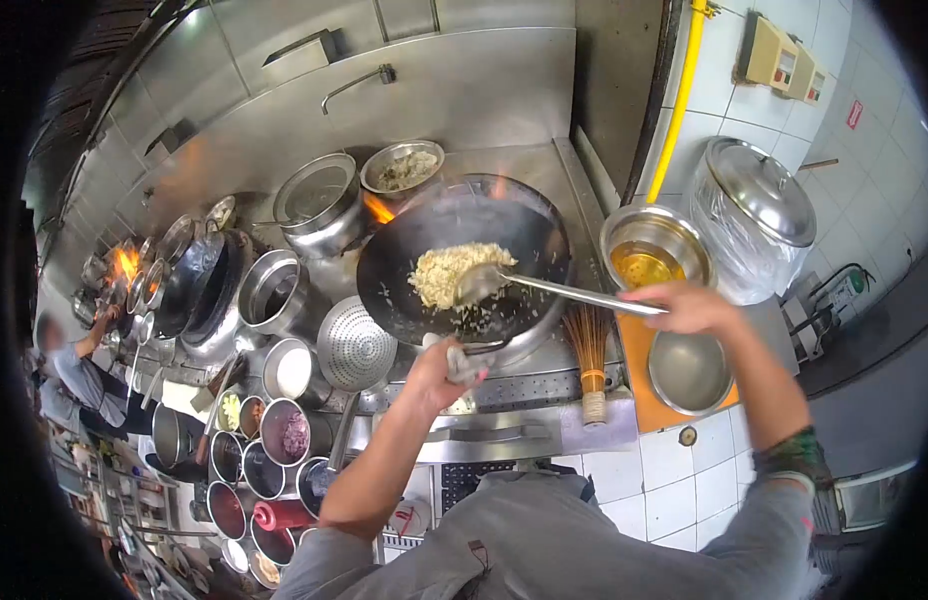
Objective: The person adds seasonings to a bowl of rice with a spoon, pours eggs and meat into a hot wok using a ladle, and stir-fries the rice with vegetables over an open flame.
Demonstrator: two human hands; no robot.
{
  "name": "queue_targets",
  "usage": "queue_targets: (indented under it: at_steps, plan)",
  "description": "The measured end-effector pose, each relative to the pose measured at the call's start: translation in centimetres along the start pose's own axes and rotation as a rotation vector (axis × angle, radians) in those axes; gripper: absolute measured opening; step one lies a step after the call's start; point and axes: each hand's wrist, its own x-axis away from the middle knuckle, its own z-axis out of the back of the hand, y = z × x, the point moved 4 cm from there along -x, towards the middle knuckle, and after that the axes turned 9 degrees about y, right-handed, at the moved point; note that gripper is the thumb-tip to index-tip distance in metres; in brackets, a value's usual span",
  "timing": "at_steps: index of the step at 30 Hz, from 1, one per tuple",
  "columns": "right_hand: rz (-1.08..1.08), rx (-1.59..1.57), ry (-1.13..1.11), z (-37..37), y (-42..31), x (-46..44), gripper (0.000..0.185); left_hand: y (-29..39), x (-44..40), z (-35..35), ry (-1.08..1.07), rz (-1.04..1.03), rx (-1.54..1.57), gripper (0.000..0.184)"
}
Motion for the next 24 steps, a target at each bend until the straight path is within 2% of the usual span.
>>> queue_targets:
  at_steps: [2,4,5,6,8,9,10,12,13,14,16,17,19,20,22,23,24]
  plan:
    - [-0.035,0.182,0.208,-3.0,-1.7,-1.8,0.057,-2.9,-5.4,3.6,-0.04,-0.07,-0.036,0.021]
    - [-0.086,0.163,0.301,-5.0,-1.2,-1.4,0.058,-4.7,-2.4,5.2,-0.084,-0.136,-0.064,0.029]
    - [0.247,0.23,0.475,-5.2,-1.7,-0.4,0.058,-4.6,1.2,4.6,-0.034,-0.184,-0.068,0.035]
    - [0.247,0.23,0.478,-4.4,-2.9,-0.4,0.058,-3.8,4.3,3.0,-0.02,-0.207,-0.018,0.034]
    - [-0.445,-0.523,0.13,-4.9,-5.4,2.0,0.056,-4.2,-0.5,5.1,-0.004,-0.033,0.073,0.031]
    - [-0.431,-0.717,0.151,-4.6,-7.0,1.7,0.053,-2.9,-1.9,4.2,-0.075,-0.03,0.083,0.025]
    - [-0.419,-0.706,0.152,-4.1,-7.5,0.9,0.053,-1.4,-2.0,2.6,0.028,-0.036,0.051,0.02]
    - [-0.439,-1.2,0.069,-4.3,-8.1,-0.9,0.047,-1.0,-4.9,1.8,-0.081,-0.065,0.03,0.018]
    - [-0.488,-1.292,0.056,-4.9,-8.0,-2.1,0.043,-0.8,-6.0,2.1,-0.081,-0.074,0.035,0.018]
    - [-0.484,-1.291,0.054,-6.4,-6.4,-4.2,0.043,-0.8,-7.0,2.4,-0.115,-0.081,0.029,0.018]
    - [-0.673,-1.36,-0.047,-10.0,-2.7,-7.8,0.04,-1.0,-7.3,2.3,-0.15,-0.081,0.024,0.019]
    - [-0.674,-1.361,-0.046,-10.0,-3.2,-8.3,0.04,-0.8,-6.9,2.2,-0.081,-0.071,0.015,0.02]
    - [-0.474,-0.705,-0.027,-9.1,-4.5,-9.8,0.038,-0.3,-5.4,2.0,-0.004,-0.064,0.008,0.022]
    - [-0.477,-0.708,-0.039,-8.5,-5.5,-8.8,0.038,-0.1,-4.0,1.8,-0.014,-0.056,0.034,0.023]
    - [-0.462,-0.494,-0.004,-6.1,-7.5,-6.2,0.037,0.4,-4.1,1.9,-0.024,-0.054,0.063,0.025]
    - [-0.523,-0.738,-0.095,-6.2,-5.6,-5.6,0.039,0.2,-5.5,2.1,-0.065,-0.04,0.041,0.026]
    - [-0.53,-0.731,-0.106,-6.9,-4.0,-6.2,0.039,-0.6,-6.8,2.3,-0.102,-0.018,0.024,0.027]
